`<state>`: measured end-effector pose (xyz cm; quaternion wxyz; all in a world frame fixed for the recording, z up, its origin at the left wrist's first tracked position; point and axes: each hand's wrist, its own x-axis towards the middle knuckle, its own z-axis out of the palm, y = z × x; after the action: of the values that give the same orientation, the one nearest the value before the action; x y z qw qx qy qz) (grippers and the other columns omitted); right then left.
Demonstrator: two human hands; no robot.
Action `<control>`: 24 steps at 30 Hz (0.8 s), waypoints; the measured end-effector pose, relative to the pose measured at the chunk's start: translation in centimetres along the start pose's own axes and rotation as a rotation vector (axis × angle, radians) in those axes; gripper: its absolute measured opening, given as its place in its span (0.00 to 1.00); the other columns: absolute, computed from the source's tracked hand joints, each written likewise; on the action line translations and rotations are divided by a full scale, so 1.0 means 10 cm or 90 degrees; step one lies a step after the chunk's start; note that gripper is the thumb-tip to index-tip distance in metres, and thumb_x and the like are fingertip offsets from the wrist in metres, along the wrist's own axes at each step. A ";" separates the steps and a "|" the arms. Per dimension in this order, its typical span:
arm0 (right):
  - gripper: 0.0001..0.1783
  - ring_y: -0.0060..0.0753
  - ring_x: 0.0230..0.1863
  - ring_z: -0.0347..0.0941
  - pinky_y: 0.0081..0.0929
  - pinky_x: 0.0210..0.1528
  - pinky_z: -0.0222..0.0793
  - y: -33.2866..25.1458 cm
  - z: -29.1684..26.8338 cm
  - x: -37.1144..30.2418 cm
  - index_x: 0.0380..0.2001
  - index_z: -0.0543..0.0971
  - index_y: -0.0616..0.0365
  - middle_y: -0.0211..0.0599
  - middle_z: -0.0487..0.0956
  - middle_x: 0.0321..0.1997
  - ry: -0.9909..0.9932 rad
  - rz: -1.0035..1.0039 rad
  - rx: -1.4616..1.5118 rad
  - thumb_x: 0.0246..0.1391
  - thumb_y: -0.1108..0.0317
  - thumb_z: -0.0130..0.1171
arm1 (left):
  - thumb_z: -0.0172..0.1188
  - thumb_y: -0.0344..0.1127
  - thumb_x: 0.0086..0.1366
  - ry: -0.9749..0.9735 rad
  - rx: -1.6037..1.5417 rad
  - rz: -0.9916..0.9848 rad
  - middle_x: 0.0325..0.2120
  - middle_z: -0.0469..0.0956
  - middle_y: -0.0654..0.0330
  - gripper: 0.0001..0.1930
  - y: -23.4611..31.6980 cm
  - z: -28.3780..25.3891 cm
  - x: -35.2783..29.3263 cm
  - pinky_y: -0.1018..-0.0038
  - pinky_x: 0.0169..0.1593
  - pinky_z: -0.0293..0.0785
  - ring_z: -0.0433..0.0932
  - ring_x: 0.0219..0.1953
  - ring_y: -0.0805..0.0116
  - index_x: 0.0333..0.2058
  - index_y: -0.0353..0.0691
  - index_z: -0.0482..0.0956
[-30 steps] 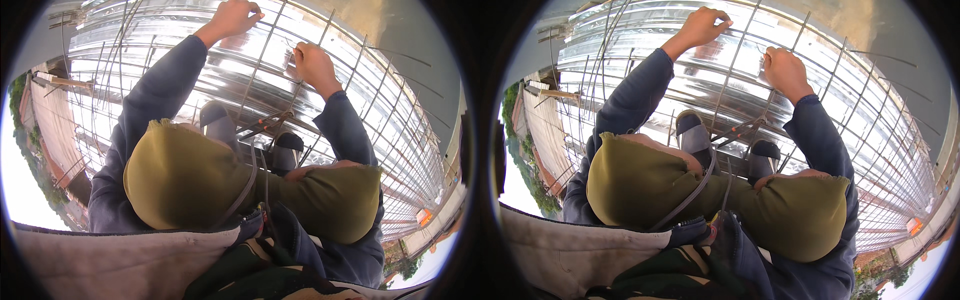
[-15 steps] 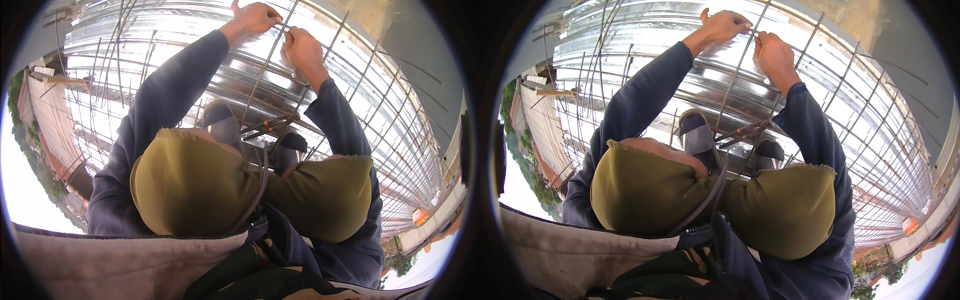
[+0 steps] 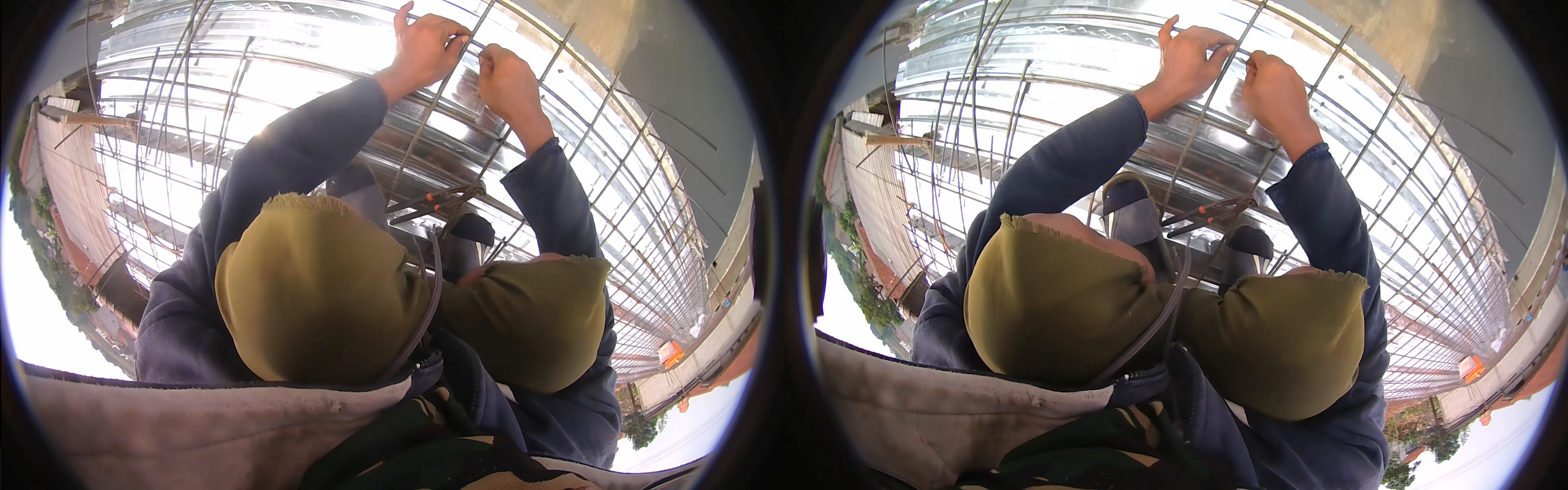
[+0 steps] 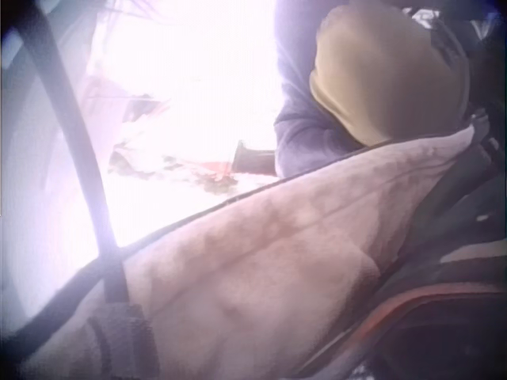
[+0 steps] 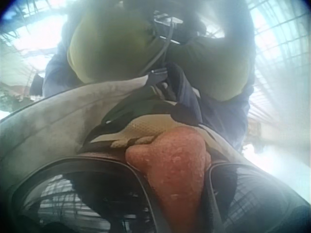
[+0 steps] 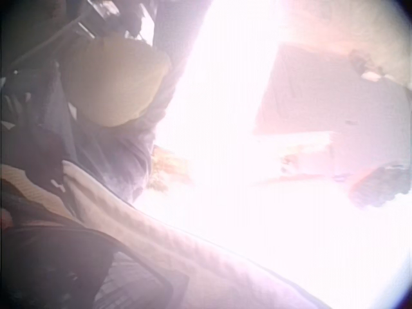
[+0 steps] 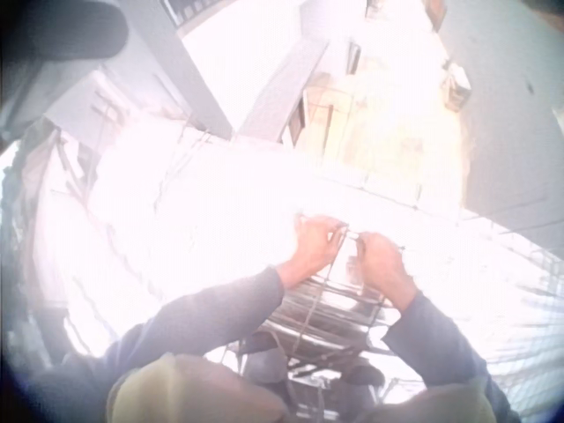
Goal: The person uses pliers to twist and secure metal ties around intersecting rods of a scaffolding structure. The person repeatedly reaches for ties, wraps them around the joints, and twists them to fasten the framework.
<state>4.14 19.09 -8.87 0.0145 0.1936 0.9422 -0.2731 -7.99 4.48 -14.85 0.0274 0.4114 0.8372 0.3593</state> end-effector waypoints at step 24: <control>0.11 0.55 0.44 0.85 0.49 0.49 0.80 -0.19 -0.24 -0.05 0.46 0.85 0.57 0.48 0.87 0.43 -0.069 -0.016 -0.132 0.65 0.70 0.59 | 0.67 0.61 0.67 -0.419 0.075 -0.090 0.44 0.91 0.62 0.23 -0.04 -0.45 0.52 0.49 0.61 0.61 0.86 0.52 0.59 0.56 0.60 0.90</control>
<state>4.06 18.76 -5.78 0.0816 0.1640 0.9657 -0.1840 -13.22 5.43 -10.42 0.2969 0.4472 0.8292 0.1557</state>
